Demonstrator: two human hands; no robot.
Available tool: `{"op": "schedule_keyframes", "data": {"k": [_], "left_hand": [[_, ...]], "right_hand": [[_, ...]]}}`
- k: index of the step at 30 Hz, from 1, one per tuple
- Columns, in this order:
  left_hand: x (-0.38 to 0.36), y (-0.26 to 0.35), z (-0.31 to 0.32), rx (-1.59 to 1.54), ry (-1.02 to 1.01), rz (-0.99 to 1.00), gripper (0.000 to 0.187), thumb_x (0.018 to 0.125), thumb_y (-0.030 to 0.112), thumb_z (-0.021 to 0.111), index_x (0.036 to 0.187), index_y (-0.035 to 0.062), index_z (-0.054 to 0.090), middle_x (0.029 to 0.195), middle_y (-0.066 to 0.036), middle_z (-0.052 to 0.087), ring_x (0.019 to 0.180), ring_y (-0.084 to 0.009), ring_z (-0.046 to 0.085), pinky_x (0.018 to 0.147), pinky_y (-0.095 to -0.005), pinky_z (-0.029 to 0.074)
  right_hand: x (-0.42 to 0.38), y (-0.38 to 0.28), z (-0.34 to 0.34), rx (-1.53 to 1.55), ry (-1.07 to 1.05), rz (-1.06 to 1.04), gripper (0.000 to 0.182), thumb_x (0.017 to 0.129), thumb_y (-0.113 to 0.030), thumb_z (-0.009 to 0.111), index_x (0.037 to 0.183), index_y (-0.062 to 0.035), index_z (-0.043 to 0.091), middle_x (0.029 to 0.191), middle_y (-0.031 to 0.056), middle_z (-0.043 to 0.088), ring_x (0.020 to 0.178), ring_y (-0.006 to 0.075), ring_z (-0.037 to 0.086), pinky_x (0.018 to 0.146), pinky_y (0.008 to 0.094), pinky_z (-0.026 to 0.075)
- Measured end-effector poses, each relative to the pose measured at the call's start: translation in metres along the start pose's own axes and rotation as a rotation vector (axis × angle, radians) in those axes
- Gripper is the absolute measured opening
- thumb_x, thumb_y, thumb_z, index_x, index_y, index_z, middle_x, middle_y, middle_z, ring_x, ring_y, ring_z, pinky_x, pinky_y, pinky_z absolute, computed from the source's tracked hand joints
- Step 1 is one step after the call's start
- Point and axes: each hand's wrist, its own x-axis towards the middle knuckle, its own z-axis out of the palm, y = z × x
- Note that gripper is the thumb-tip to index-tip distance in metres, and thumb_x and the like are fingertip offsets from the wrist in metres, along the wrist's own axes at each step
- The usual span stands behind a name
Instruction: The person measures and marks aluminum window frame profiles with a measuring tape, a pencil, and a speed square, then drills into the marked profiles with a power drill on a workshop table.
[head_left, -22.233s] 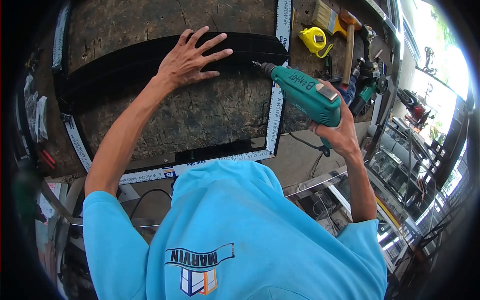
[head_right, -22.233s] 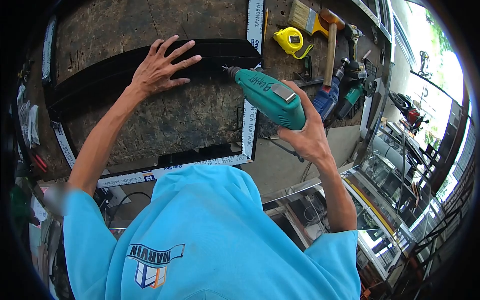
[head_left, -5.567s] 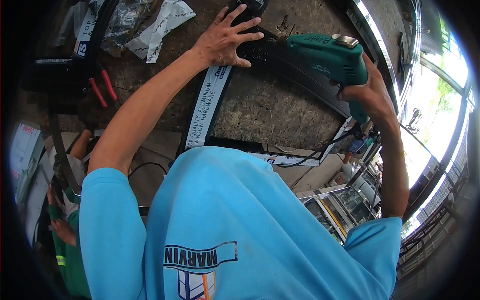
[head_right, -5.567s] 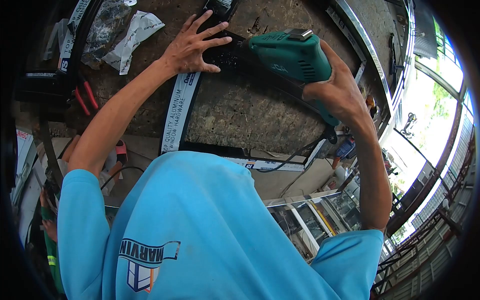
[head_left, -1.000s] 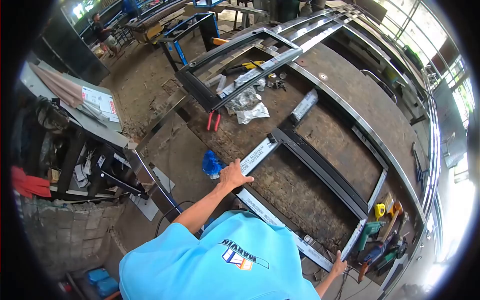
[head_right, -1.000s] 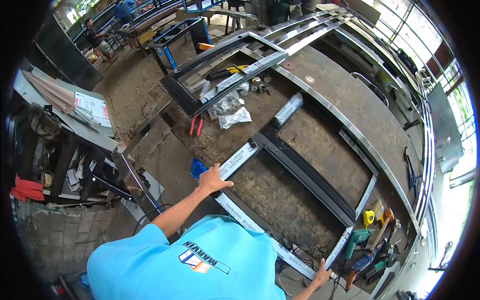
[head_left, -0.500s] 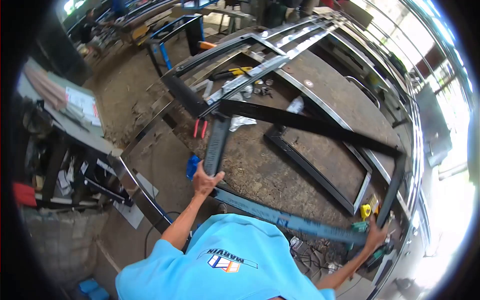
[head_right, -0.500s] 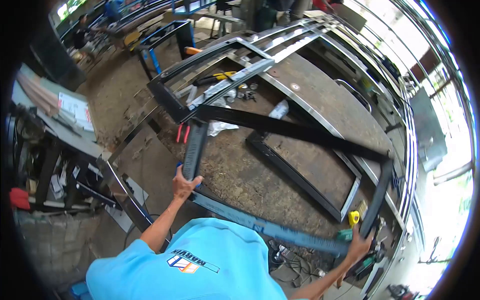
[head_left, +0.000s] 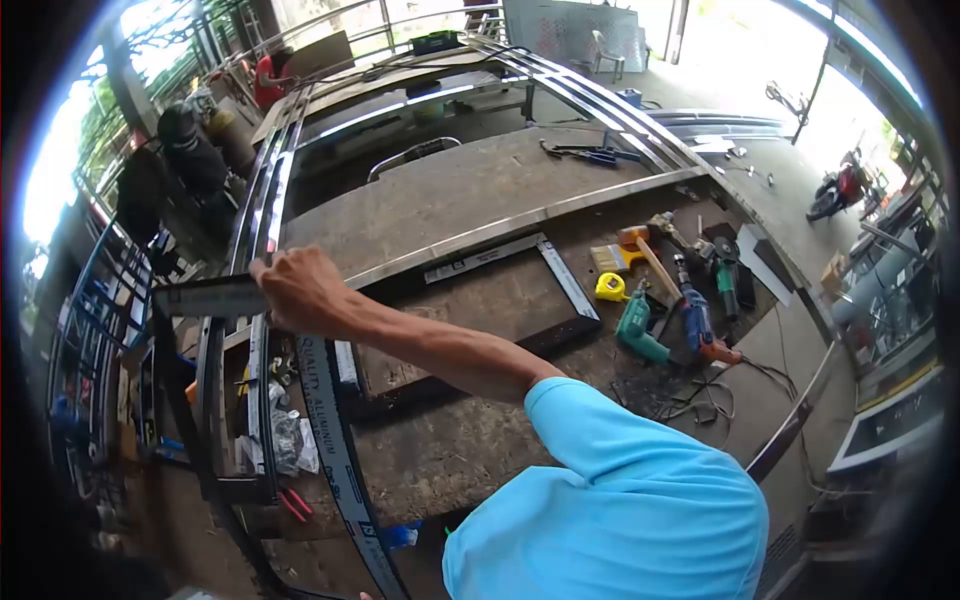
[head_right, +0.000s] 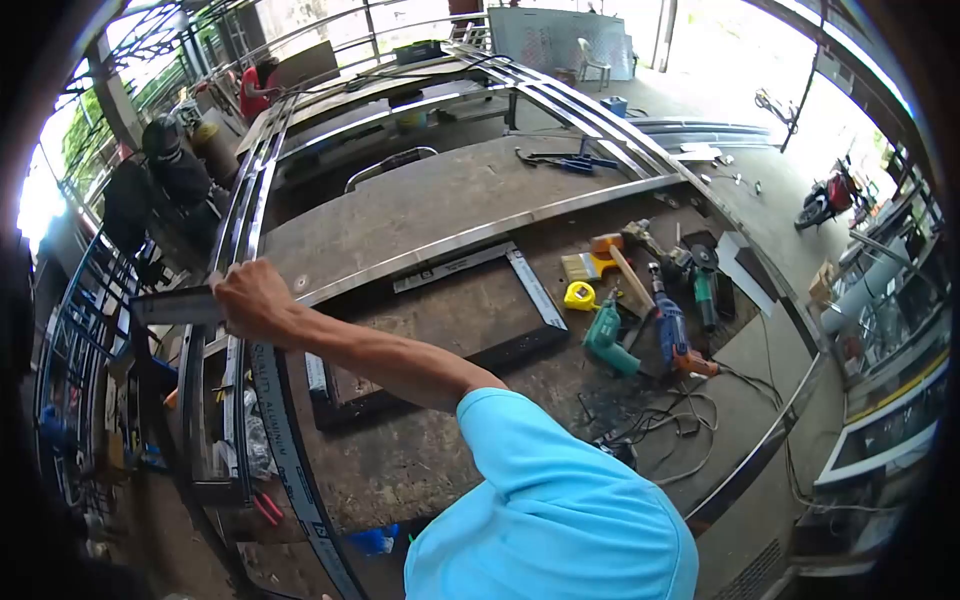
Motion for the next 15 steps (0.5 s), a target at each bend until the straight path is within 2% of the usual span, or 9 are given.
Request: {"op": "schedule_keyframes", "data": {"k": [2,4,5,6,7,9,11,13,15], "left_hand": [[0.027,0.004,0.014,-0.113,-0.024,-0.143,0.052,0.075,0.034,0.072,0.107,-0.0056,0.062,0.100,-0.015,0.064,0.081,-0.0271,0.063,0.078,-0.0348,0.053],[0.036,0.030,-0.002,-0.188,-0.026,-0.274,0.054,0.072,0.034,0.075,0.106,-0.0064,0.062,0.099,-0.016,0.064,0.078,-0.0277,0.063,0.077,-0.0346,0.054],[0.027,0.056,-0.035,-0.248,0.017,-0.305,0.055,0.071,0.035,0.076,0.105,-0.0068,0.063,0.098,-0.017,0.064,0.076,-0.0280,0.063,0.077,-0.0345,0.054],[-0.028,0.093,0.022,0.019,0.095,0.160,0.053,0.078,0.039,0.066,0.110,-0.0027,0.061,0.108,-0.016,0.062,0.091,-0.0276,0.063,0.079,-0.0406,0.054],[-0.030,0.122,0.053,-0.090,-0.018,0.043,0.055,0.076,0.042,0.068,0.106,-0.0042,0.061,0.101,-0.015,0.063,0.088,-0.0267,0.063,0.078,-0.0389,0.053],[0.031,0.148,0.061,0.060,0.288,0.116,0.052,0.068,0.031,0.078,0.098,-0.0086,0.061,0.096,-0.013,0.062,0.076,-0.0256,0.060,0.071,-0.0385,0.050],[0.076,0.172,0.080,0.266,0.535,0.191,0.066,0.061,0.031,0.082,0.104,-0.0133,0.060,0.094,-0.014,0.063,0.076,-0.0254,0.060,0.071,-0.0383,0.049],[0.119,0.191,0.090,0.204,0.457,0.244,0.065,0.059,0.031,0.082,0.100,-0.0136,0.061,0.092,-0.016,0.064,0.078,-0.0256,0.060,0.071,-0.0387,0.049],[0.145,0.211,0.104,0.213,0.463,0.139,0.059,0.058,0.030,0.081,0.095,-0.0122,0.064,0.092,-0.016,0.065,0.079,-0.0265,0.060,0.071,-0.0393,0.049]], "right_hand": [[0.029,0.016,0.013,0.061,-0.095,0.055,0.042,0.070,-0.021,0.074,0.103,0.0010,0.061,0.085,0.0193,0.064,0.076,0.0283,0.063,0.063,0.0405,0.051],[0.041,0.026,0.049,-0.068,0.390,-0.145,0.046,0.069,-0.024,0.075,0.107,-0.0020,0.062,0.098,0.0211,0.061,0.098,0.0307,0.058,0.082,0.0453,0.047],[0.045,0.023,0.043,-0.023,0.385,-0.115,0.050,0.069,-0.025,0.076,0.111,-0.0041,0.061,0.109,0.0205,0.059,0.113,0.0333,0.049,0.096,0.0480,0.037],[0.046,0.029,0.047,-0.077,0.405,-0.067,0.052,0.072,-0.024,0.076,0.118,-0.0076,0.059,0.111,0.0182,0.060,0.112,0.0326,0.050,0.099,0.0453,0.035],[0.046,0.038,0.053,0.187,0.433,0.014,0.053,0.078,-0.026,0.070,0.125,-0.0061,0.056,0.106,0.0215,0.059,0.109,0.0352,0.050,0.097,0.0458,0.036],[0.025,0.030,0.063,0.444,0.425,0.326,0.042,0.080,-0.013,0.067,0.120,-0.0024,0.058,0.107,0.0205,0.061,0.100,0.0333,0.058,0.087,0.0386,0.047],[-0.032,0.056,0.092,0.231,0.201,0.412,0.044,0.078,-0.015,0.070,0.120,-0.0042,0.059,0.111,0.0190,0.063,0.102,0.0302,0.062,0.087,0.0378,0.048],[-0.128,0.086,0.124,0.295,0.093,0.512,0.041,0.077,-0.013,0.072,0.115,-0.0006,0.061,0.108,0.0179,0.064,0.098,0.0286,0.063,0.085,0.0365,0.049],[-0.228,0.068,0.117,0.156,-0.045,0.873,0.038,0.078,-0.011,0.070,0.114,-0.0001,0.061,0.102,0.0150,0.065,0.091,0.0266,0.063,0.083,0.0342,0.048]]}}
